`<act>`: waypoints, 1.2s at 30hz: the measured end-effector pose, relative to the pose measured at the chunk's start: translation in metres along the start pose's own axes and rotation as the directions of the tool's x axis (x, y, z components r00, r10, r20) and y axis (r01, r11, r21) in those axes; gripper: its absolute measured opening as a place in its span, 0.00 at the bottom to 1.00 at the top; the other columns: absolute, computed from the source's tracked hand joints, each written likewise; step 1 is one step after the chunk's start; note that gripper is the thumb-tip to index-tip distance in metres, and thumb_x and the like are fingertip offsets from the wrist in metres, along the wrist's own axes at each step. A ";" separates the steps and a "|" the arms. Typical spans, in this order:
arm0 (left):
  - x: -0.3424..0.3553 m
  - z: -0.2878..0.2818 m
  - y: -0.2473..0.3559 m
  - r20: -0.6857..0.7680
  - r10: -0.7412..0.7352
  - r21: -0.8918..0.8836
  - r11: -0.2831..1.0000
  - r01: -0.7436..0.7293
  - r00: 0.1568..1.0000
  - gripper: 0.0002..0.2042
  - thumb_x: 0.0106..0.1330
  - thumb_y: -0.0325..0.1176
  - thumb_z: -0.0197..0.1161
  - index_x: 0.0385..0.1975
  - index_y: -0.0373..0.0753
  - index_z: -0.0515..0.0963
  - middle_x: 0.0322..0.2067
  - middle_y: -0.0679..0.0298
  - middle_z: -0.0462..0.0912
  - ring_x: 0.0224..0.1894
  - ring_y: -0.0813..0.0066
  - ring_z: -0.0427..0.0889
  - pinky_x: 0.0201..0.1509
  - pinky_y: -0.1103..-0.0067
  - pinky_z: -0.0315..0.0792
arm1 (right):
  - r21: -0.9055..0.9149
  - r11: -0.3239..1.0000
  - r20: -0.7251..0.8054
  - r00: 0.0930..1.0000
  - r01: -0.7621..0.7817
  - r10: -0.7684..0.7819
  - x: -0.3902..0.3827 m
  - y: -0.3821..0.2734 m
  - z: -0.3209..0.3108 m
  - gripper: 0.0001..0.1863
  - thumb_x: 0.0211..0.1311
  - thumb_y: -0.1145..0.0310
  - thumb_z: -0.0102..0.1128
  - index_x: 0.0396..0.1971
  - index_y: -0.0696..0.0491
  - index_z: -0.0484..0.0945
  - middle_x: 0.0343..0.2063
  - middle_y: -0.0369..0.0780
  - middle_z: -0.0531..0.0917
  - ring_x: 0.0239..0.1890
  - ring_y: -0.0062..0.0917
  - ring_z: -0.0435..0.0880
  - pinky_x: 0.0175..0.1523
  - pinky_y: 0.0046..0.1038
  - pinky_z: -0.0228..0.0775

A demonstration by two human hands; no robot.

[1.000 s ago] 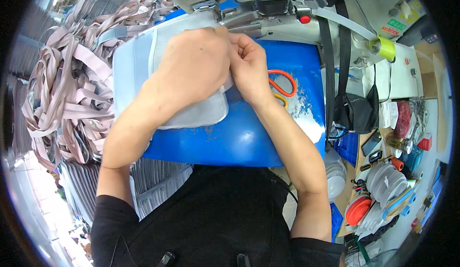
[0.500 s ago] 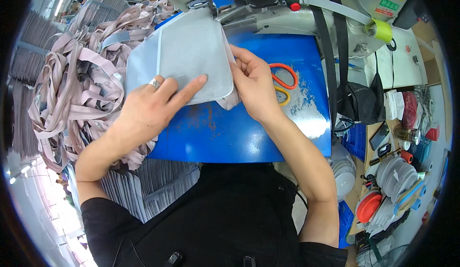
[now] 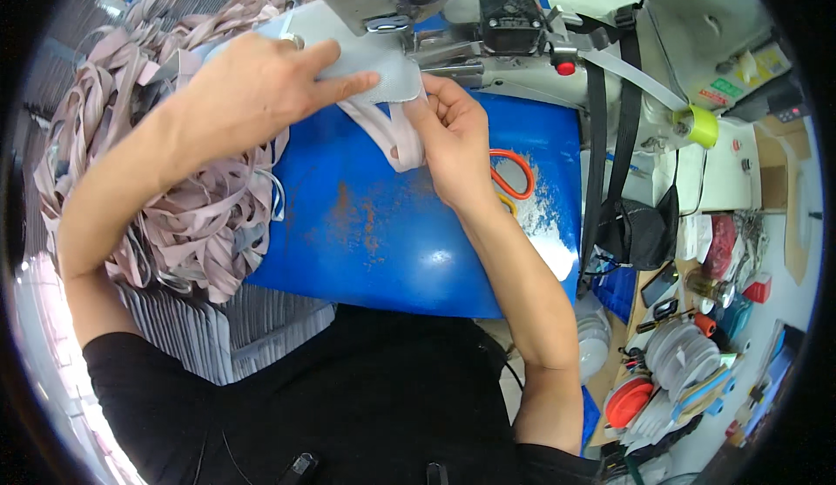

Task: The person attaches elastic straps to light blue face masks using a sewing machine. They pick up a mask, align the strap, feed it through the machine, and trim the excess thread with scissors. This process is repeated for multiple masks in a continuous assembly line fashion.

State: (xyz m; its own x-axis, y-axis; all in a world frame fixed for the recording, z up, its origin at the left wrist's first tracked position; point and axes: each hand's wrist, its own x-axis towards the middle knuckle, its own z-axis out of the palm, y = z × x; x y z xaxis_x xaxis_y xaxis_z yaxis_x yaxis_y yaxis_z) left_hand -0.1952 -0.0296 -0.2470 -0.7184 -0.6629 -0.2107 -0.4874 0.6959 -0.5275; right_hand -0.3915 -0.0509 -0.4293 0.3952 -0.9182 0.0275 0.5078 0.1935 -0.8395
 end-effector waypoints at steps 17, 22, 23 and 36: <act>0.027 0.003 0.054 -0.146 -0.231 -0.186 0.961 0.202 0.962 0.14 0.56 0.28 0.64 0.41 0.29 0.79 0.28 0.52 0.83 0.28 0.59 0.89 0.29 0.70 0.81 | -0.006 0.996 -0.026 0.996 0.085 -0.086 0.004 0.009 0.003 0.11 0.75 0.72 0.59 0.50 0.62 0.78 0.31 0.39 0.87 0.26 0.16 0.84 0.29 0.21 0.81; 0.057 0.007 0.080 -0.110 -0.453 -0.394 0.837 0.380 0.884 0.15 0.52 0.31 0.67 0.38 0.29 0.81 0.31 0.50 0.85 0.29 0.55 0.88 0.32 0.69 0.81 | -0.071 0.984 -0.066 0.984 0.162 -0.166 0.004 0.015 0.002 0.13 0.75 0.72 0.61 0.53 0.61 0.79 0.30 0.35 0.87 0.29 0.11 0.81 0.34 0.17 0.74; 0.063 0.010 0.084 -0.064 -0.496 -0.452 0.788 0.418 0.866 0.15 0.51 0.31 0.67 0.37 0.29 0.81 0.32 0.50 0.85 0.29 0.55 0.88 0.32 0.68 0.81 | -0.071 0.986 -0.054 0.987 0.151 -0.154 0.003 0.016 0.002 0.13 0.75 0.72 0.61 0.54 0.61 0.79 0.31 0.34 0.87 0.29 0.10 0.81 0.34 0.16 0.73; -0.047 0.024 0.197 -0.218 -0.449 -0.552 0.789 0.269 0.867 0.34 0.58 0.32 0.68 0.70 0.58 0.74 0.37 0.62 0.73 0.39 0.64 0.79 0.35 0.70 0.78 | 0.021 0.999 -0.059 0.998 -0.024 0.025 -0.066 0.000 0.004 0.15 0.79 0.72 0.55 0.58 0.62 0.78 0.38 0.37 0.89 0.34 0.11 0.84 0.39 0.16 0.75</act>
State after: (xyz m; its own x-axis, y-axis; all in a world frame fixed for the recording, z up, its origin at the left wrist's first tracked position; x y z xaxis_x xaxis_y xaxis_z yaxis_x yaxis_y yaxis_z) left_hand -0.2453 0.1321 -0.3609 -0.5121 -0.8266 0.2336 -0.8522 0.5229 -0.0182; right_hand -0.4144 0.0109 -0.4288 0.3622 -0.9318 -0.0252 0.5144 0.2224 -0.8282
